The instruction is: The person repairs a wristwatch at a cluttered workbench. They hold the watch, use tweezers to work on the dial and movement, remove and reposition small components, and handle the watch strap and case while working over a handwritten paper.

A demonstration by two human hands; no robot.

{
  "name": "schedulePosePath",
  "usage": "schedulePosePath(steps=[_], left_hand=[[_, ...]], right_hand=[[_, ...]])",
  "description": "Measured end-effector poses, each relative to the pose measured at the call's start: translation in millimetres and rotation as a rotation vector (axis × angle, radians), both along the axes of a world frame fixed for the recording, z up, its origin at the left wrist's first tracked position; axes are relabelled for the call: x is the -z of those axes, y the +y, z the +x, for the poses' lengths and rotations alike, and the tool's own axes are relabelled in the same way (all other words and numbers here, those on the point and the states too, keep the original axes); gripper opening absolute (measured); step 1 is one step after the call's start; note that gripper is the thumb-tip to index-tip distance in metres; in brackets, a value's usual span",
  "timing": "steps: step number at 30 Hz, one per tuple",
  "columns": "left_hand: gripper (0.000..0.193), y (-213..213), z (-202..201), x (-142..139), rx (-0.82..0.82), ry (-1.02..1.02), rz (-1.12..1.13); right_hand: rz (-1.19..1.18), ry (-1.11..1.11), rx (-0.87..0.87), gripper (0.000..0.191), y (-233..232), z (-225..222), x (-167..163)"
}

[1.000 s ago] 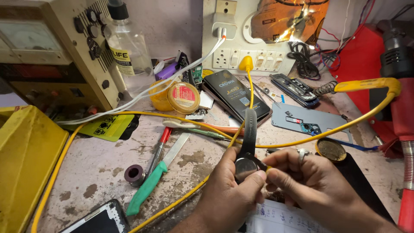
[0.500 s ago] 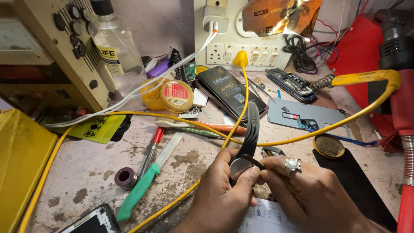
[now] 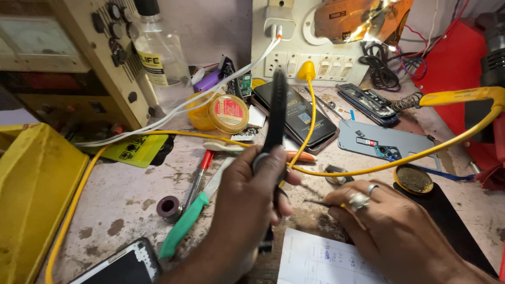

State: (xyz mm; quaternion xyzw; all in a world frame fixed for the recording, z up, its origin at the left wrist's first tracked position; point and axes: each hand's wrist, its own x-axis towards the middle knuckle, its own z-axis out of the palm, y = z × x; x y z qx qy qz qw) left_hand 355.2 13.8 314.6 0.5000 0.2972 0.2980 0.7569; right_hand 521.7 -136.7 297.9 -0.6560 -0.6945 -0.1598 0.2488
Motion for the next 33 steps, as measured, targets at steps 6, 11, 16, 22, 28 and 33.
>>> schedulePosePath(steps=[6,11,16,22,28,33], left_hand=[[0.025,25.8,-18.6,-27.8,-0.145,-0.21,0.02],[0.023,47.6,-31.2,-35.2,-0.296,-0.322,0.111],[0.025,49.3,-35.0,-36.9,-0.302,-0.378,0.184],[0.024,55.4,-44.0,-42.0,-0.213,-0.436,0.221],[0.024,67.3,-48.8,-48.0,-0.134,-0.425,0.222],[0.02,59.5,-46.4,-54.4,-0.114,-0.396,0.216]], right_hand=[[0.043,-0.039,0.037,0.023,6.5,-23.6,-20.6],[-0.258,0.164,-0.176,0.03,56.3,-59.9,-36.7],[-0.587,0.004,-0.168,0.015,126.2,-84.5,-33.7],[-0.648,0.009,-0.211,0.025,139.8,-77.7,-29.7],[-0.674,-0.187,-0.246,0.014,130.2,-74.7,-43.7],[-0.711,-0.209,0.012,0.016,107.6,-63.0,-60.6]])
